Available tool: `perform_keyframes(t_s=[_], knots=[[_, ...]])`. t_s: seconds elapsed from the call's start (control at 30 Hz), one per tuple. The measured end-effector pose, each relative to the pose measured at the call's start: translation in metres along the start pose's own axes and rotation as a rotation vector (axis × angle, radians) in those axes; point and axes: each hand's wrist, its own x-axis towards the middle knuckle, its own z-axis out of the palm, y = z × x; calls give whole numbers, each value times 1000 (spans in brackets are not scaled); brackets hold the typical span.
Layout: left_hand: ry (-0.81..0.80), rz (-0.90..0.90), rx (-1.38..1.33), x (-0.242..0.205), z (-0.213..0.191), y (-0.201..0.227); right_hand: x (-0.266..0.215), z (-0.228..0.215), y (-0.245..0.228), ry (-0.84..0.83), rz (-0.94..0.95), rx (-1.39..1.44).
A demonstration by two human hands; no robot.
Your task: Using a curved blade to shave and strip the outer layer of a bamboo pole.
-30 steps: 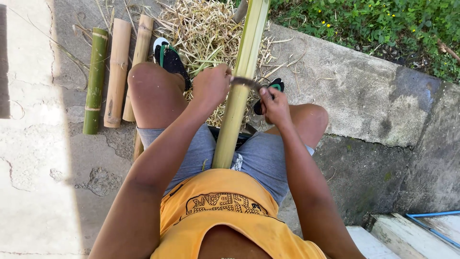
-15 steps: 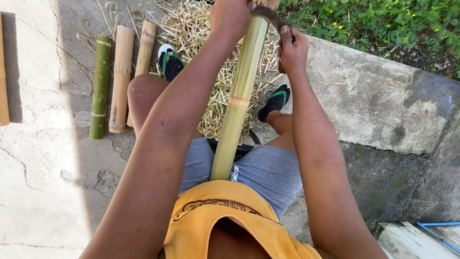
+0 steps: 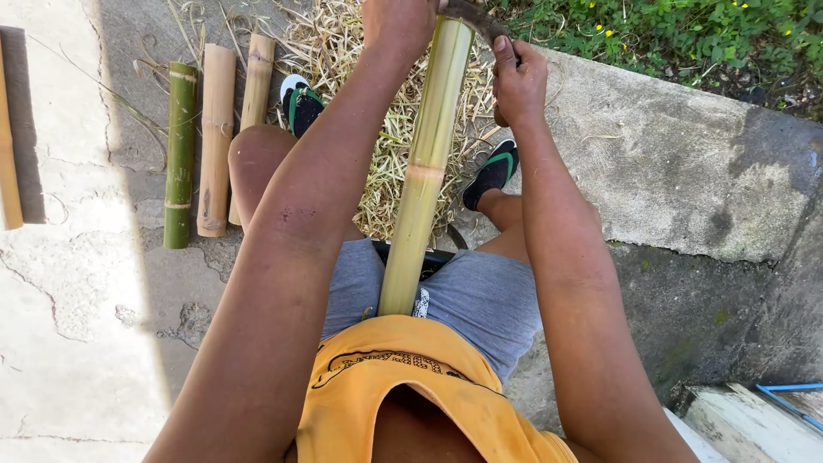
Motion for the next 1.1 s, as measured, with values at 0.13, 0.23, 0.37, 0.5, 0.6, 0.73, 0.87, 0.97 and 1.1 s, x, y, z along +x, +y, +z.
perform_keyframes(t_s=[0.13, 0.23, 0.37, 0.5, 0.6, 0.73, 0.87, 0.97, 1.1], knots=[[45, -65, -87, -17, -26, 15, -12, 0, -4, -4, 37, -25], [40, -150, -185, -31, -36, 18, -28, 1, -12, -8, 84, -59], [2, -161, -155, -60, -48, 22, -56, 3, -7, -23, 86, -41], [-40, -178, -209, -96, -65, 29, -89, 6, -13, -41, 86, -45], [-237, -302, -236, -125, -70, 31, -122, 10, -15, -60, 135, -51], [-194, -241, -147, -167, -85, 37, -163, 11, -13, -81, 156, -65], [-169, -167, -133, -199, -105, 48, -200, 9, -16, -140, 224, -5], [-413, -281, -120, -236, -123, 55, -237, 1, -18, -239, 338, -18], [-837, -345, -257, -261, -156, 57, -263, -12, -33, -484, 515, -52]])
